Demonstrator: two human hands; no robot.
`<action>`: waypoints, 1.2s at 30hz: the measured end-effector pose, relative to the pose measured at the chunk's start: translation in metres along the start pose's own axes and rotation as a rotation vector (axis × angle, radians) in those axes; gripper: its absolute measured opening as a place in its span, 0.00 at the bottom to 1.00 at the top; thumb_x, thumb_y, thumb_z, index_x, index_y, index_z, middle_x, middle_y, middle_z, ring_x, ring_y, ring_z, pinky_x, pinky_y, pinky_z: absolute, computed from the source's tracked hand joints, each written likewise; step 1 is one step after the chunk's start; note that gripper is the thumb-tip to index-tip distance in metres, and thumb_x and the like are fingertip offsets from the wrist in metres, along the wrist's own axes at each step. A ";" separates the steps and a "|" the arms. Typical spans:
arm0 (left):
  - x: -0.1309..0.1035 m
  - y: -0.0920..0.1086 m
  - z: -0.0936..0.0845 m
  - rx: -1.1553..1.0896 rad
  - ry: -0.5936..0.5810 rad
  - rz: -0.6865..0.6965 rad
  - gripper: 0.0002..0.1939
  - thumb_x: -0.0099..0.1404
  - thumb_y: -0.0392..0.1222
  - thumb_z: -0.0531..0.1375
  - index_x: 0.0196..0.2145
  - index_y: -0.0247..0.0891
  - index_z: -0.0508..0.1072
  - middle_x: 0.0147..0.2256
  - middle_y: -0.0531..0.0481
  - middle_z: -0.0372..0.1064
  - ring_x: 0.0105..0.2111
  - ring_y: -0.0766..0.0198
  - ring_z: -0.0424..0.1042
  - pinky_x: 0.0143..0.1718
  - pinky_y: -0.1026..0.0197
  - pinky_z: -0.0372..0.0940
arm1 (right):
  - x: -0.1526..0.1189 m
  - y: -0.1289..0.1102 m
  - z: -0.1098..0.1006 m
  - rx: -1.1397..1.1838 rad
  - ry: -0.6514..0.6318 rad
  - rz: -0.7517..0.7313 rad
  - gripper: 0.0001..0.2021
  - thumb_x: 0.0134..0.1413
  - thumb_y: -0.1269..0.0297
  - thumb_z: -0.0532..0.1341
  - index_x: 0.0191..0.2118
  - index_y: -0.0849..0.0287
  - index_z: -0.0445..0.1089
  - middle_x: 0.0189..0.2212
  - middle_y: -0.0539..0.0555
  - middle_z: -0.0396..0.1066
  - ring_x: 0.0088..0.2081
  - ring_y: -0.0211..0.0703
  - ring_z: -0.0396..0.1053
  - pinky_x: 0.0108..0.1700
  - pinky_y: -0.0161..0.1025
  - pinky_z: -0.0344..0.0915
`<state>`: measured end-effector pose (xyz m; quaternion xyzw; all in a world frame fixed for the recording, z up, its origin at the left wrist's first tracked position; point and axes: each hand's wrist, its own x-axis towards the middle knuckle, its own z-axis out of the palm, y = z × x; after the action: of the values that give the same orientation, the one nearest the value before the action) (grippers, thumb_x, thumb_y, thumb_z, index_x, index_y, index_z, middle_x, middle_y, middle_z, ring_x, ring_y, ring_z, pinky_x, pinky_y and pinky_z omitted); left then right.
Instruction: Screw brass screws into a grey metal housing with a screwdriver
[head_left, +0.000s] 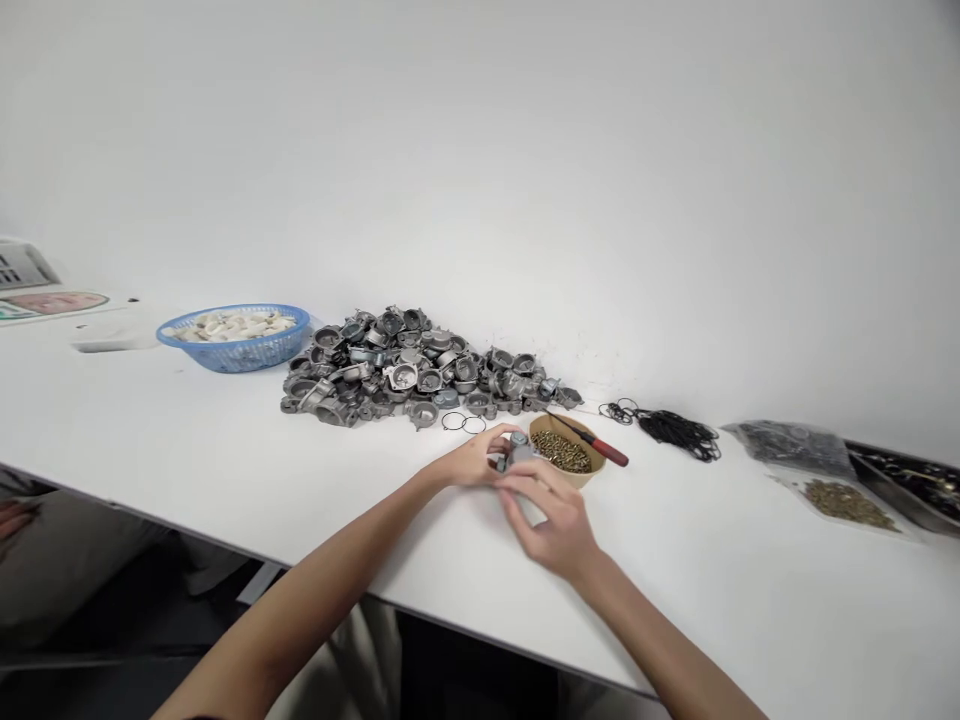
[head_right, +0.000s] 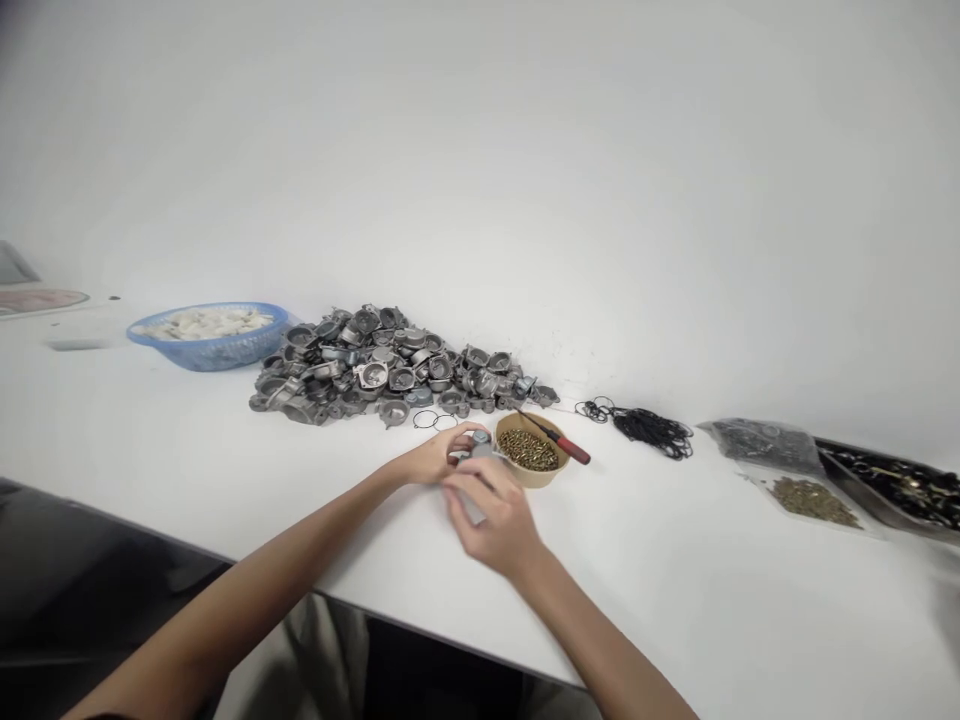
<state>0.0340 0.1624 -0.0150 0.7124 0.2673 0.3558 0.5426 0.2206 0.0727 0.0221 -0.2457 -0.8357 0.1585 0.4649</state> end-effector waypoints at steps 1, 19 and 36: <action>0.000 0.000 0.000 -0.009 0.010 0.006 0.42 0.49 0.37 0.75 0.59 0.40 0.63 0.48 0.40 0.70 0.51 0.51 0.71 0.50 0.52 0.66 | -0.002 -0.021 0.018 0.124 -0.094 0.040 0.10 0.64 0.65 0.59 0.45 0.52 0.77 0.40 0.59 0.75 0.42 0.51 0.73 0.46 0.49 0.71; -0.007 0.001 -0.003 0.132 -0.042 0.006 0.46 0.50 0.46 0.76 0.62 0.43 0.61 0.53 0.38 0.67 0.56 0.49 0.67 0.54 0.52 0.61 | -0.043 -0.128 0.149 1.314 -0.454 0.815 0.22 0.45 0.47 0.73 0.29 0.60 0.67 0.26 0.51 0.73 0.29 0.39 0.71 0.34 0.35 0.64; -0.009 0.004 -0.002 0.105 -0.040 -0.012 0.50 0.49 0.45 0.76 0.65 0.42 0.58 0.53 0.39 0.67 0.56 0.49 0.66 0.49 0.55 0.62 | -0.046 -0.130 0.164 1.405 -0.288 1.024 0.10 0.40 0.63 0.74 0.30 0.61 0.78 0.22 0.48 0.69 0.23 0.33 0.62 0.28 0.31 0.58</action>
<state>0.0272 0.1559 -0.0127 0.7453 0.2788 0.3237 0.5119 0.0666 -0.0672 -0.0305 -0.2250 -0.3829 0.8541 0.2706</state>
